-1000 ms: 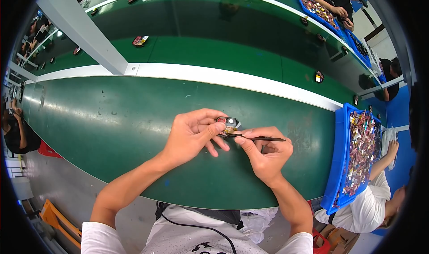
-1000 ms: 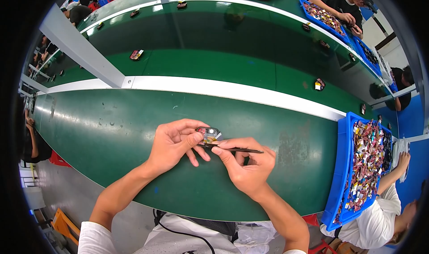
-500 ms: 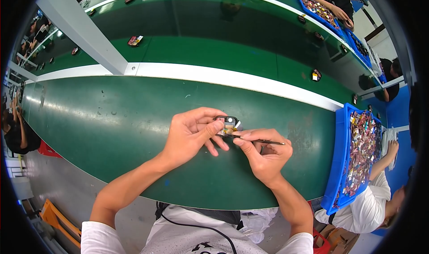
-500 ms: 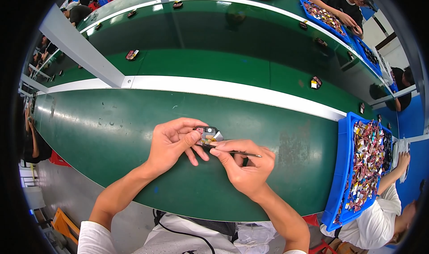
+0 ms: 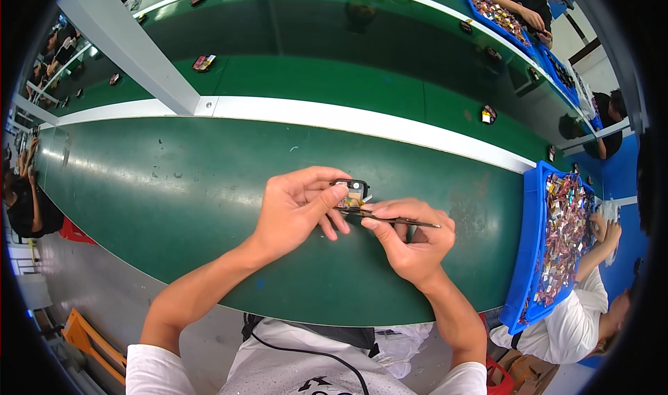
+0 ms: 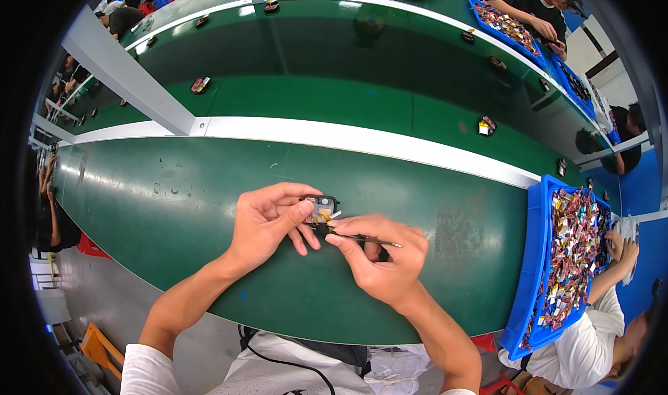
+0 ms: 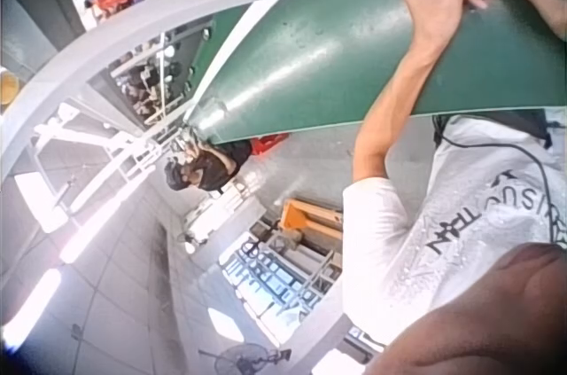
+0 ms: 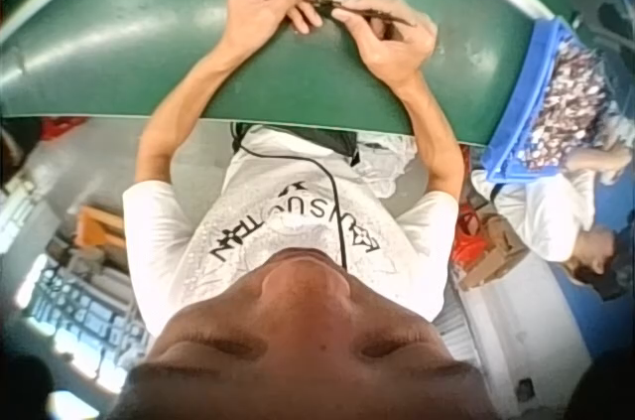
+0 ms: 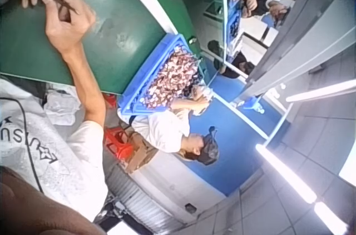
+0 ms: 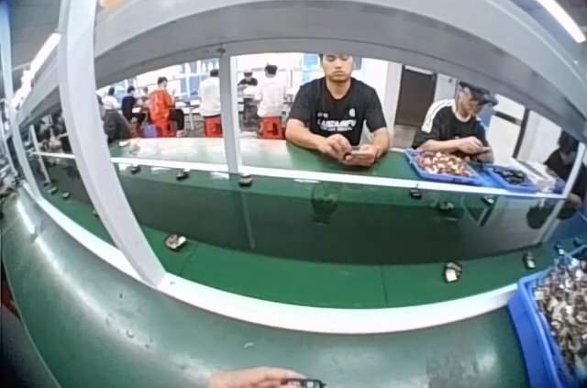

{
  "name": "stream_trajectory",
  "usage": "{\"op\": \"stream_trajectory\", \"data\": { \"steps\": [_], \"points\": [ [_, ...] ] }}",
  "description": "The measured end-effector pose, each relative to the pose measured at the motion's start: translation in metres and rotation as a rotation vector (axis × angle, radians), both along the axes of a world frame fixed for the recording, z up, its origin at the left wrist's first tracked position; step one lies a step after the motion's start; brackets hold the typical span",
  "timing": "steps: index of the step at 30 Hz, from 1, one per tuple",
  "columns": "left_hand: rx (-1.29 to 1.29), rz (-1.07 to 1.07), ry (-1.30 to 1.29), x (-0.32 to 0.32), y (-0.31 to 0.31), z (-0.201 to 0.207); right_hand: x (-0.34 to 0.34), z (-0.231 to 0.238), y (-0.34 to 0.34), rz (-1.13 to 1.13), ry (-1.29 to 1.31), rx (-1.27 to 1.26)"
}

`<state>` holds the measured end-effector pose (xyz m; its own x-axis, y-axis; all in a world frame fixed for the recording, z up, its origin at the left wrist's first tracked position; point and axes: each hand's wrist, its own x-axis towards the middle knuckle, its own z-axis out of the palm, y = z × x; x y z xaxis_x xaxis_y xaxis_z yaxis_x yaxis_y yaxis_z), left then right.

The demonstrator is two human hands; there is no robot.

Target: The person is using tweezers to assemble small electronic components onto circuit boards on a production line.

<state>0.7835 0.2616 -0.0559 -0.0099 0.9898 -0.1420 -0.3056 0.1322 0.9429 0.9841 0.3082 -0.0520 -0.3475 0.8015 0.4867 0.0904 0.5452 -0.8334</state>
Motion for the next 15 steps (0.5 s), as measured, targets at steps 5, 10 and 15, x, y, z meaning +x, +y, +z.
{"op": "stream_trajectory", "data": {
  "steps": [5,10,15],
  "points": [
    [0.006,-0.005,0.021,0.0009,-0.0009,-0.0010,0.0000,-0.0018,0.0009,0.030,-0.035,0.108],
    [0.012,-0.016,0.030,0.0017,-0.0008,0.0000,-0.0005,0.0012,0.0011,0.041,-0.035,0.122],
    [0.011,-0.018,0.021,0.0004,-0.0010,-0.0006,-0.0026,0.0028,0.0008,0.062,-0.017,0.139]
  ]
}}
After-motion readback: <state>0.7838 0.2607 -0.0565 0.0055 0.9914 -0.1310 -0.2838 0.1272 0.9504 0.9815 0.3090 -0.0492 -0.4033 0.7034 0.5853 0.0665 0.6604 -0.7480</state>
